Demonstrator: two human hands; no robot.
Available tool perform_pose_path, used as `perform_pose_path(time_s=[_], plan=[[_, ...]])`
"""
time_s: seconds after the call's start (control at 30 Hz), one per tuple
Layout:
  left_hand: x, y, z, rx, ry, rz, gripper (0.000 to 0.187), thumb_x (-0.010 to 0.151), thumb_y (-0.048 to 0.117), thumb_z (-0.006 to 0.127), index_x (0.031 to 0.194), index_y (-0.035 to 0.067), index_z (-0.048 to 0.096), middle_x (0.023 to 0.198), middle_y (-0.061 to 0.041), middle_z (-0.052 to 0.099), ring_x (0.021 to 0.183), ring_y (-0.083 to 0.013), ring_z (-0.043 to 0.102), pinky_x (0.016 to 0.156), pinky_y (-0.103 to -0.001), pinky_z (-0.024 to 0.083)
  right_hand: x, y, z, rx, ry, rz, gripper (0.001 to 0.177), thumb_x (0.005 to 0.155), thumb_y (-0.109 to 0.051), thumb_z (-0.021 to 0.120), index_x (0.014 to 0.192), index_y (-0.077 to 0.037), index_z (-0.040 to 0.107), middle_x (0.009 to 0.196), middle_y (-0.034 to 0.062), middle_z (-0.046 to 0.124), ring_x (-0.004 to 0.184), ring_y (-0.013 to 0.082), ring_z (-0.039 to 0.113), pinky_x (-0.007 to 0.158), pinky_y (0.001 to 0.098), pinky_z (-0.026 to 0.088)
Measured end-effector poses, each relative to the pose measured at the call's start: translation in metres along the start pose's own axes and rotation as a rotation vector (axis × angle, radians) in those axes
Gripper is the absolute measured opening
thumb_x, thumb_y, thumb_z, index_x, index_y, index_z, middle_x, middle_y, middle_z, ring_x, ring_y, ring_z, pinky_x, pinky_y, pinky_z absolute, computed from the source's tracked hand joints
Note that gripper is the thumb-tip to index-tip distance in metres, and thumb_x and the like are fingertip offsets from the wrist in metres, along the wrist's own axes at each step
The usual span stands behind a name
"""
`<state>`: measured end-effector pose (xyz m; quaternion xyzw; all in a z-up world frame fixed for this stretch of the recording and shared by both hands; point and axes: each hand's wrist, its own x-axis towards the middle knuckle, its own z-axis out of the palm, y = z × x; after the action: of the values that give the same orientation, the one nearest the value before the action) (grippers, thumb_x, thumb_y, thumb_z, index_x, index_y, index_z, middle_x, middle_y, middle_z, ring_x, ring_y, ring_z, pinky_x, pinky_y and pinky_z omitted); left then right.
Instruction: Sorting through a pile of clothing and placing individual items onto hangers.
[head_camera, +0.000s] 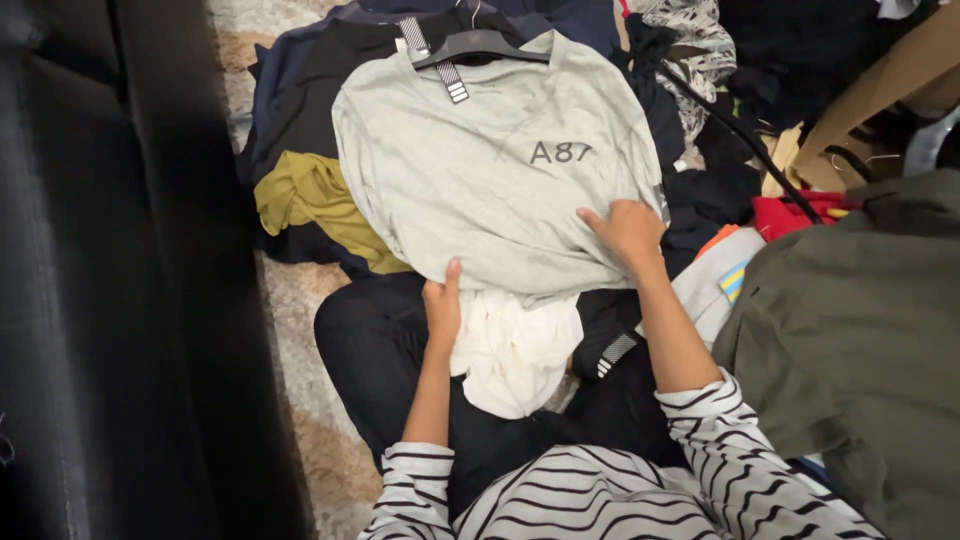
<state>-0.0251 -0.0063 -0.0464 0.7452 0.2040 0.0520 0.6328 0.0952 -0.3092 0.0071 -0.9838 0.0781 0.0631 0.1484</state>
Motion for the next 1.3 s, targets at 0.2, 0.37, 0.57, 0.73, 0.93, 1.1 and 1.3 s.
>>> perform_pose_path(time_s=[0.2,0.37,0.57,0.73,0.93,1.1,1.3], plan=[[-0.011,0.011,-0.001,-0.053,0.131,0.112,0.05,0.11,0.034,0.053,0.131,-0.01,0.064,0.123,-0.029,0.069,0.123,-0.0308,0.063,0.102,-0.049,0.05,0.03,0.038,0.033,0.608,0.153,-0.191,0.031,0.102,-0.035,0.068,0.107,-0.004,0.074,0.094,0.0241,0.072,0.098,0.0444,0.069,0.084,0.0534,0.052],[-0.018,0.033,0.001,-0.141,0.231,0.227,0.046,0.111,0.028,0.051,0.133,-0.01,0.061,0.129,-0.029,0.066,0.126,-0.0276,0.06,0.107,-0.047,0.047,0.025,0.047,-0.017,0.791,0.247,-0.142,0.038,0.115,-0.036,0.049,0.111,-0.002,0.066,0.096,0.0284,0.067,0.098,0.0456,0.066,0.083,0.0547,0.05],[-0.045,0.106,-0.004,-0.269,0.376,0.196,0.044,0.112,0.03,0.049,0.133,-0.006,0.062,0.131,-0.024,0.066,0.124,-0.024,0.062,0.11,-0.041,0.047,-0.012,0.036,-0.064,0.718,0.112,-0.144,0.024,0.098,-0.035,0.077,0.111,-0.015,0.072,0.088,0.0145,0.069,0.09,0.0308,0.069,0.078,0.0453,0.053],[-0.053,0.13,-0.013,-0.463,0.556,0.184,0.04,0.111,0.029,0.053,0.132,-0.003,0.063,0.12,-0.02,0.07,0.108,-0.0169,0.067,0.097,-0.037,0.056,-0.018,0.037,-0.067,0.475,-0.115,-0.162,0.053,0.076,-0.023,0.088,0.126,-0.018,0.07,0.101,0.0203,0.074,0.106,0.0424,0.069,0.093,0.0497,0.053],[-0.058,0.187,-0.037,-0.573,0.667,0.151,0.032,0.104,0.027,0.063,0.12,0.0,0.067,0.106,-0.011,0.071,0.09,-0.0121,0.065,0.084,-0.028,0.059,-0.041,0.002,-0.107,0.533,-0.068,-0.09,0.041,0.077,-0.026,0.088,0.112,-0.009,0.075,0.096,0.0261,0.074,0.102,0.0454,0.07,0.091,0.0505,0.054],[-0.038,0.155,-0.072,-0.121,0.551,-0.03,0.05,0.1,0.038,0.069,0.13,-0.003,0.064,0.118,-0.022,0.068,0.112,-0.0262,0.062,0.096,-0.042,0.052,-0.032,0.018,-0.099,0.395,-0.041,-0.075,0.048,0.079,-0.035,0.09,0.118,-0.012,0.074,0.099,0.024,0.073,0.101,0.0449,0.07,0.087,0.0529,0.055],[-0.033,0.099,-0.107,0.614,0.061,-0.435,0.065,0.101,0.045,0.059,0.139,-0.008,0.056,0.128,-0.036,0.063,0.123,-0.0547,0.058,0.102,-0.065,0.045,-0.032,0.034,-0.085,-0.048,-0.17,0.032,0.062,0.092,-0.062,0.07,0.117,-0.005,0.072,0.111,0.0252,0.074,0.104,0.0467,0.07,0.085,0.0582,0.054]])
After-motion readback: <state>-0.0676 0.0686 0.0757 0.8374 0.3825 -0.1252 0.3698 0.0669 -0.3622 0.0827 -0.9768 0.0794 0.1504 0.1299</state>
